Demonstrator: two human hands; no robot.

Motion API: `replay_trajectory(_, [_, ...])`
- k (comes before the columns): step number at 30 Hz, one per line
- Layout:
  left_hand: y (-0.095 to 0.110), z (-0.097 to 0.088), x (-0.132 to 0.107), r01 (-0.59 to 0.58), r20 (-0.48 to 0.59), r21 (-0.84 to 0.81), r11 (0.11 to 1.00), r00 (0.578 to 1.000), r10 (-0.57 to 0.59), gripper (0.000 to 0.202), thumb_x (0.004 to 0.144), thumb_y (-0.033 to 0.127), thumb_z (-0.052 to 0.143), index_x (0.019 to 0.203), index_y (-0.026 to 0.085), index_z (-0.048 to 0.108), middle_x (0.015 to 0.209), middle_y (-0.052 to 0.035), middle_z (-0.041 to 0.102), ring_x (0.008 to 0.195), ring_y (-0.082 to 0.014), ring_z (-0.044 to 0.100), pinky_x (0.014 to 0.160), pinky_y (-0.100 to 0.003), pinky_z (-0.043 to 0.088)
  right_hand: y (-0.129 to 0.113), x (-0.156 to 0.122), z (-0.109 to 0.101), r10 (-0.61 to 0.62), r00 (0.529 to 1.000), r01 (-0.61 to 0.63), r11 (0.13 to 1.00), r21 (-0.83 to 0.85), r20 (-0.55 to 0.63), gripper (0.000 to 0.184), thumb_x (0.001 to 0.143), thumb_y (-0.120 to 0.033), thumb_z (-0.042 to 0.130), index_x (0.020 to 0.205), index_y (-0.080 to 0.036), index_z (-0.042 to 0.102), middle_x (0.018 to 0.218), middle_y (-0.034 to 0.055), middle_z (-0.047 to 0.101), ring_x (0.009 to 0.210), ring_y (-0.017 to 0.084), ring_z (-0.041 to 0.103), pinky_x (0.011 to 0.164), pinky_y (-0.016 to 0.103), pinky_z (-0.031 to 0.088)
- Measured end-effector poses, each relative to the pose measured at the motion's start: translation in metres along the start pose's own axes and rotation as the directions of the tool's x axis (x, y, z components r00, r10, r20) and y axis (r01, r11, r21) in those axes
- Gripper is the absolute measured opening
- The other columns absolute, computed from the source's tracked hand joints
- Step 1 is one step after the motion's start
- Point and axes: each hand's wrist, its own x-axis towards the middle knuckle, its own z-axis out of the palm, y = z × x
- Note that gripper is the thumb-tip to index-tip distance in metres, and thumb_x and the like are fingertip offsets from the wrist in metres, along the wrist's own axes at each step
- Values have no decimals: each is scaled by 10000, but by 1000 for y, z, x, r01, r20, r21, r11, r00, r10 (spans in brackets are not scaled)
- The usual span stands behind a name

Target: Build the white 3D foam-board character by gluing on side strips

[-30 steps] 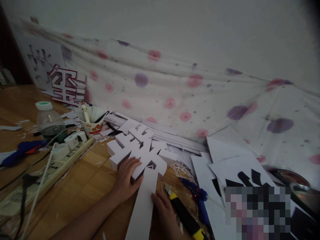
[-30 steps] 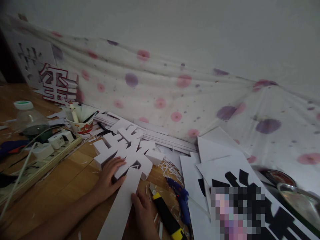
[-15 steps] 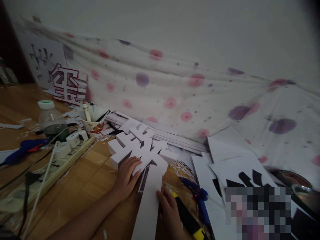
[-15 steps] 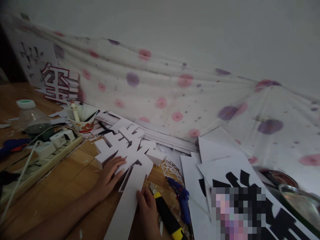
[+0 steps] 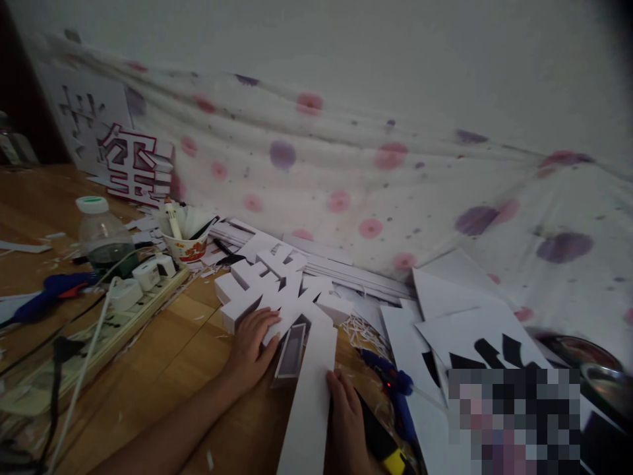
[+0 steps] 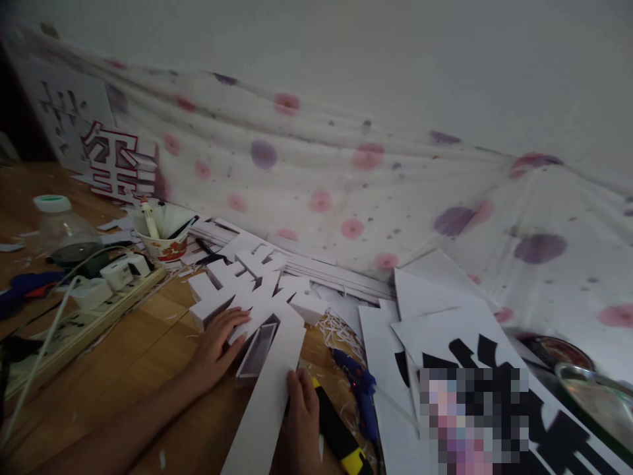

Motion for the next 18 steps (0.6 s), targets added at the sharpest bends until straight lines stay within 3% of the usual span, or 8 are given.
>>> replay_trajectory(2, [0,0,0,-2,-3,0,1000,1000,2,267,871,192,451,1130,225,507,1155,-66,599,1150,-214,492,968,-431,418,-14,-1,9,221,972,-233,943,240,74,299,759,-501,543,807,-223,644,655,3,650,612,193,601,556,289,462])
replay_trajectory(5, [0,1,0,3,-3,-6,1000,1000,-3,261,874,197,448,1126,224,508,1155,-64,599,1155,-212,487,973,-428,414,-30,-1,17,403,873,-488,714,502,276,282,664,-494,646,725,-222,603,548,-37,597,533,177,572,526,278,444])
replay_trajectory(7, [0,1,0,6,1,-8,1000,1000,-6,266,875,196,444,1132,224,505,1160,-62,596,1162,-211,482,978,-428,410,-33,-2,20,403,860,-510,665,545,312,267,644,-460,676,730,-220,598,560,-39,605,557,178,579,543,276,443])
replay_trajectory(11, [0,1,0,9,8,-1,1000,1000,-9,274,873,196,443,1139,225,502,1168,-63,591,1167,-213,477,978,-433,407,-29,-2,23,373,868,-497,658,566,328,240,668,-446,668,713,-218,606,579,-19,625,589,190,590,559,286,442])
replay_trajectory(18, [-1,1,0,5,0,-5,1000,1000,-5,286,866,200,445,1143,228,511,1171,-60,594,1166,-213,485,982,-425,406,-31,4,27,294,899,-425,766,482,325,255,710,-473,609,716,-220,638,586,1,635,605,202,591,550,297,447])
